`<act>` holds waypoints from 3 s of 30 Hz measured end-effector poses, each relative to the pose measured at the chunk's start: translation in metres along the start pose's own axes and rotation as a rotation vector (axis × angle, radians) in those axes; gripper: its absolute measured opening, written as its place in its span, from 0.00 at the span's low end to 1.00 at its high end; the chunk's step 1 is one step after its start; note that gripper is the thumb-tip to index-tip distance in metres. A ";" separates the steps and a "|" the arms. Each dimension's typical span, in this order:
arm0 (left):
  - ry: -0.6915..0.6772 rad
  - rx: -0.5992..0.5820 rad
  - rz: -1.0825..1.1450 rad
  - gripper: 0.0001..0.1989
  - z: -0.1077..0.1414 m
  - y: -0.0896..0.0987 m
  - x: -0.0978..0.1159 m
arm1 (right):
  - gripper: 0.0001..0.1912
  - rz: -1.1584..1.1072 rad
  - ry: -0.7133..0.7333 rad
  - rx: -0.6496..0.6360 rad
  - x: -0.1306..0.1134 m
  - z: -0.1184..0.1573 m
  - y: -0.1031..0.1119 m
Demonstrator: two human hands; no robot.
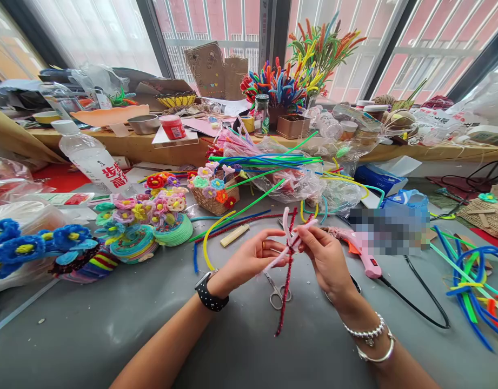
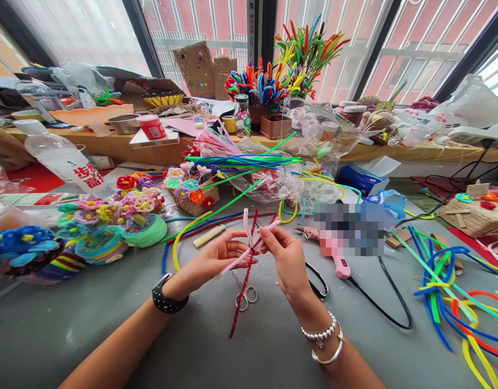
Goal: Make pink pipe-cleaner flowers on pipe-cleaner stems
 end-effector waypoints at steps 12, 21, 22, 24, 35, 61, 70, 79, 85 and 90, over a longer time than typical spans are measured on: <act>-0.087 0.235 -0.081 0.09 0.001 0.001 0.008 | 0.08 0.130 0.112 -0.108 0.001 0.002 0.001; -0.005 0.134 -0.205 0.13 -0.001 0.000 0.006 | 0.09 0.239 0.119 -0.182 0.001 0.003 -0.001; 0.011 0.128 -0.213 0.14 -0.001 0.000 0.005 | 0.10 0.258 0.111 -0.189 0.001 0.003 -0.002; 0.030 0.116 -0.230 0.14 -0.001 0.000 0.004 | 0.11 0.296 0.107 -0.203 0.001 0.004 -0.002; -0.017 0.227 -0.265 0.12 -0.001 0.003 0.004 | 0.26 0.134 -0.013 -0.283 0.004 0.002 0.000; 0.024 -0.054 -0.383 0.18 0.001 0.001 0.005 | 0.13 0.538 0.187 -0.383 -0.005 0.001 0.002; -0.017 -0.114 -0.494 0.18 0.003 0.000 0.004 | 0.12 0.266 -0.059 -0.421 -0.002 -0.002 0.005; -0.076 -0.176 -0.527 0.18 0.005 -0.004 0.005 | 0.11 0.323 0.010 -0.423 -0.003 0.000 0.001; -0.022 -0.247 -0.550 0.20 0.006 0.000 0.007 | 0.09 0.274 -0.009 -0.431 -0.004 0.005 -0.003; 0.113 -0.206 -0.161 0.22 0.006 0.005 0.011 | 0.08 -0.085 -0.148 -0.157 -0.001 -0.002 0.000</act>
Point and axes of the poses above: each hand's wrist, its own z-axis away from the middle knuckle, its own y-axis out of the back of the hand, x = y × z, the point moved 1 cm from there along -z, towards the middle knuckle, and after that the axes turned 9 degrees about x, right-handed, at the moved point
